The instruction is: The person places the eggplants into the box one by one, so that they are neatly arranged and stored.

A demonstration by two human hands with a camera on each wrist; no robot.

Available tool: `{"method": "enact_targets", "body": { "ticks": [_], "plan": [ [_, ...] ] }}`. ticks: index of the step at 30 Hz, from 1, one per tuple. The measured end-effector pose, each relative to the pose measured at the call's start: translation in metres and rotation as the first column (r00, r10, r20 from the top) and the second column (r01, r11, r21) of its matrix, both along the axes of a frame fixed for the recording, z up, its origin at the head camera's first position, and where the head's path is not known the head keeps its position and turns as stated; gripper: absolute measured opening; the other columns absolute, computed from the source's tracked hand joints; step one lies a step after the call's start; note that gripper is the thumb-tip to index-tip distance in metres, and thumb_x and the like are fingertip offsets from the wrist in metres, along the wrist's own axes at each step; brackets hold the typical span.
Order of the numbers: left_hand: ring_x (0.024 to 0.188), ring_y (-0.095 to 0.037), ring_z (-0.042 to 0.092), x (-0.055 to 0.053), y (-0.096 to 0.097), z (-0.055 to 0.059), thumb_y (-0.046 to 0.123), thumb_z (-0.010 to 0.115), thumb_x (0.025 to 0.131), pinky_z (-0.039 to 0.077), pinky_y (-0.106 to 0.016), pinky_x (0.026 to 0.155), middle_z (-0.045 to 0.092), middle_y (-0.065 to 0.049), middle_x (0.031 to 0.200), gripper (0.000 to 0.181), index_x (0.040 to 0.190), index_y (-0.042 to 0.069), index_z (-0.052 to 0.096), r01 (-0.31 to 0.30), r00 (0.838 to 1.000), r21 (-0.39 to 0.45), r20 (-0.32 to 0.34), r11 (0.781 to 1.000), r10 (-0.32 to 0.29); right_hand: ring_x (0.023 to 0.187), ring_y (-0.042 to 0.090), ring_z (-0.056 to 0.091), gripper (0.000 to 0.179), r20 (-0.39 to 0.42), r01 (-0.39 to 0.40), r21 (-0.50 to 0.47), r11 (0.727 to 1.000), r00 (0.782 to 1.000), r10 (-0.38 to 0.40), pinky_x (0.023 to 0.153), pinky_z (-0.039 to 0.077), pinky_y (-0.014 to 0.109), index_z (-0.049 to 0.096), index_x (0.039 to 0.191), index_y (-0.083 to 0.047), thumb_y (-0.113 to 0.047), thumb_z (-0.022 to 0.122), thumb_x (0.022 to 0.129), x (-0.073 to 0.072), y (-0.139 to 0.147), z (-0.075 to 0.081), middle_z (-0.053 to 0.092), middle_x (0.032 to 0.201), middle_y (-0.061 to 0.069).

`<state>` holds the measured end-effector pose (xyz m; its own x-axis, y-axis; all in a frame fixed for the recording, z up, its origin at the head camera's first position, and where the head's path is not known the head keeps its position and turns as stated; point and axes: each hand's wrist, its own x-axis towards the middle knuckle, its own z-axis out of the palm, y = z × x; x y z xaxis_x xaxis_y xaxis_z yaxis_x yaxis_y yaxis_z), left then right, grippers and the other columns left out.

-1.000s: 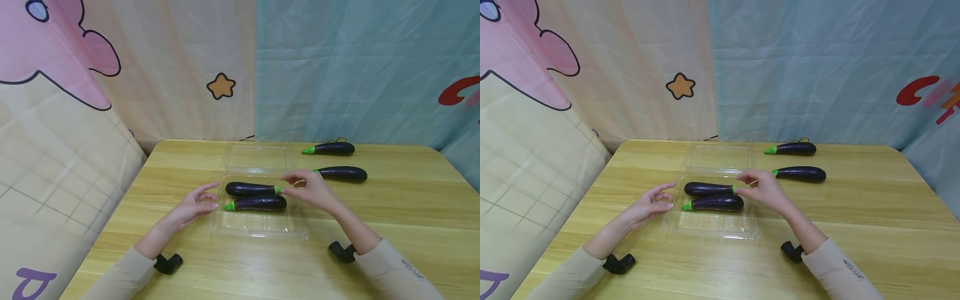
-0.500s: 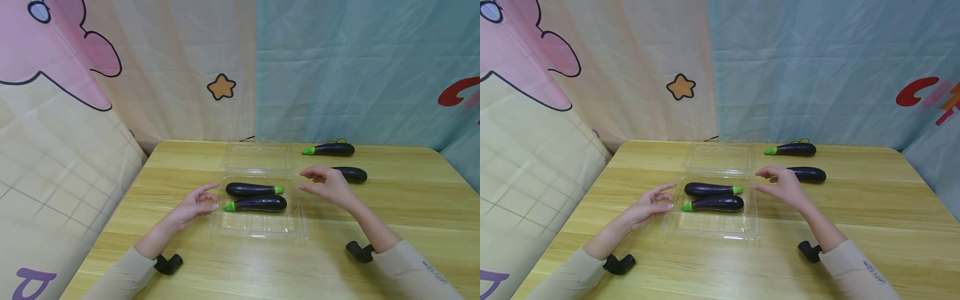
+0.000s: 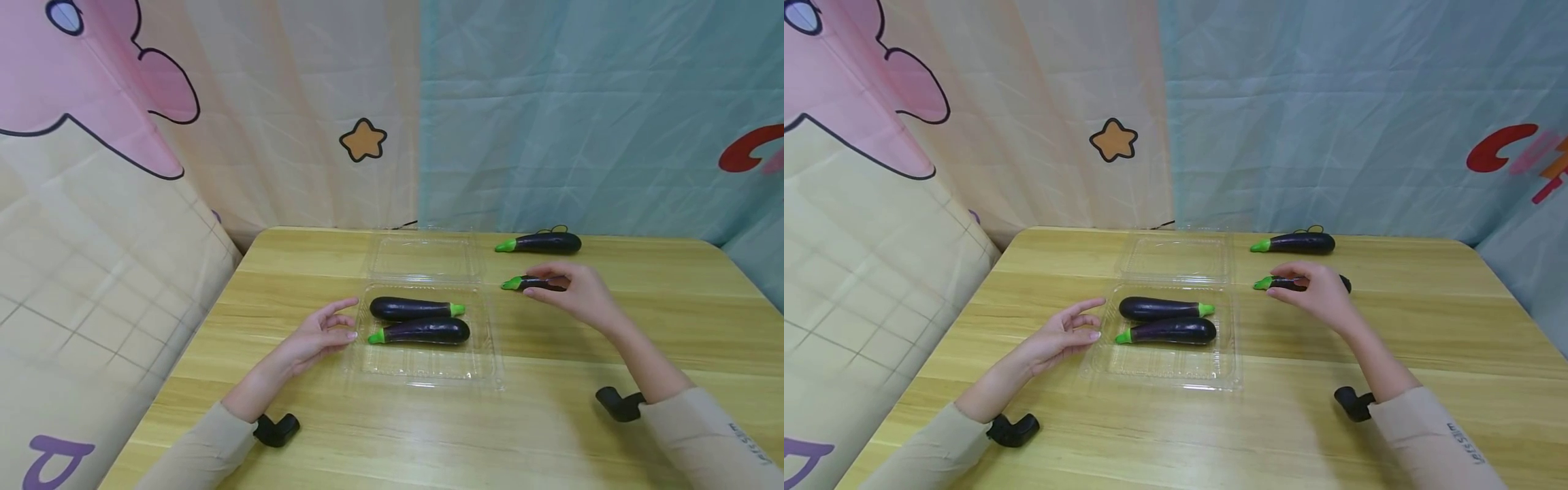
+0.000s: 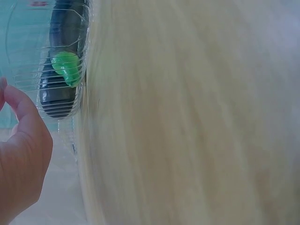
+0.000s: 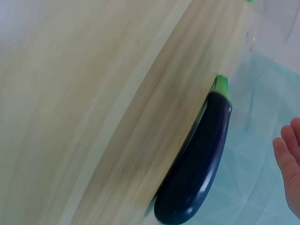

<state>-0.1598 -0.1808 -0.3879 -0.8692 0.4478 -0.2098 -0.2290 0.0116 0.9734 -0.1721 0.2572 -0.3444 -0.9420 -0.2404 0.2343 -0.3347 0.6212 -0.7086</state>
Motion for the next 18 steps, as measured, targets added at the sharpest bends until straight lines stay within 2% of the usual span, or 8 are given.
{"method": "enact_targets", "body": {
  "ticks": [3,7,10,14,18],
  "plan": [
    [0.079,-0.008,0.057,0.0,0.0,0.0,-0.002,0.06,0.085,0.05,-0.02,0.071,0.05,-0.006,0.106,0.069,0.145,0.004,0.026,-0.001,1.0,0.0,-0.001,1.0,0.001,0.099,0.022,0.06,0.037,-0.01,0.018,0.003,1.0,1.0,-0.018,0.072,0.047,0.01,0.063,0.113,0.0,-0.022,0.071,0.083,-0.002,0.008,-0.001,0.062,0.111,0.019],
    [0.079,-0.008,0.057,0.0,0.0,0.0,-0.002,0.061,0.085,0.05,-0.02,0.071,0.05,-0.006,0.106,0.07,0.145,0.004,0.026,0.002,1.0,0.001,-0.003,1.0,-0.002,0.1,0.019,0.057,0.039,-0.001,0.061,0.025,0.998,0.998,-0.061,0.071,0.044,0.006,0.063,0.115,-0.002,-0.024,0.071,0.084,-0.003,0.02,-0.002,0.06,0.113,0.019],
    [0.079,-0.008,0.057,0.0,0.0,0.0,-0.002,0.062,0.085,0.05,-0.02,0.071,0.05,-0.005,0.106,0.07,0.145,0.005,0.026,0.006,1.0,0.006,-0.003,1.0,-0.006,0.101,0.028,0.055,0.039,-0.003,0.091,0.045,0.995,0.996,-0.091,0.07,0.043,0.005,0.063,0.115,-0.002,-0.025,0.07,0.084,-0.003,0.028,-0.003,0.06,0.114,0.02],
    [0.079,-0.008,0.057,0.0,0.0,0.0,-0.002,0.062,0.085,0.05,-0.019,0.071,0.05,-0.005,0.106,0.071,0.145,0.005,0.026,0.005,1.0,0.012,0.001,1.0,-0.005,0.101,0.028,0.054,0.039,-0.016,0.105,0.069,0.992,0.994,-0.104,0.07,0.042,0.004,0.063,0.114,-0.002,-0.025,0.07,0.084,-0.005,0.037,-0.004,0.06,0.113,0.02],
    [0.079,-0.008,0.057,0.001,0.0,0.0,-0.003,0.061,0.085,0.05,-0.019,0.071,0.05,-0.005,0.105,0.07,0.145,0.004,0.026,-0.001,1.0,0.013,0.003,1.0,0.001,0.104,0.034,0.052,0.042,-0.008,0.121,0.101,0.987,0.993,-0.121,0.07,0.042,0.004,0.063,0.115,-0.001,-0.028,0.07,0.084,-0.008,0.047,-0.007,0.059,0.113,0.02]
  ]
}}
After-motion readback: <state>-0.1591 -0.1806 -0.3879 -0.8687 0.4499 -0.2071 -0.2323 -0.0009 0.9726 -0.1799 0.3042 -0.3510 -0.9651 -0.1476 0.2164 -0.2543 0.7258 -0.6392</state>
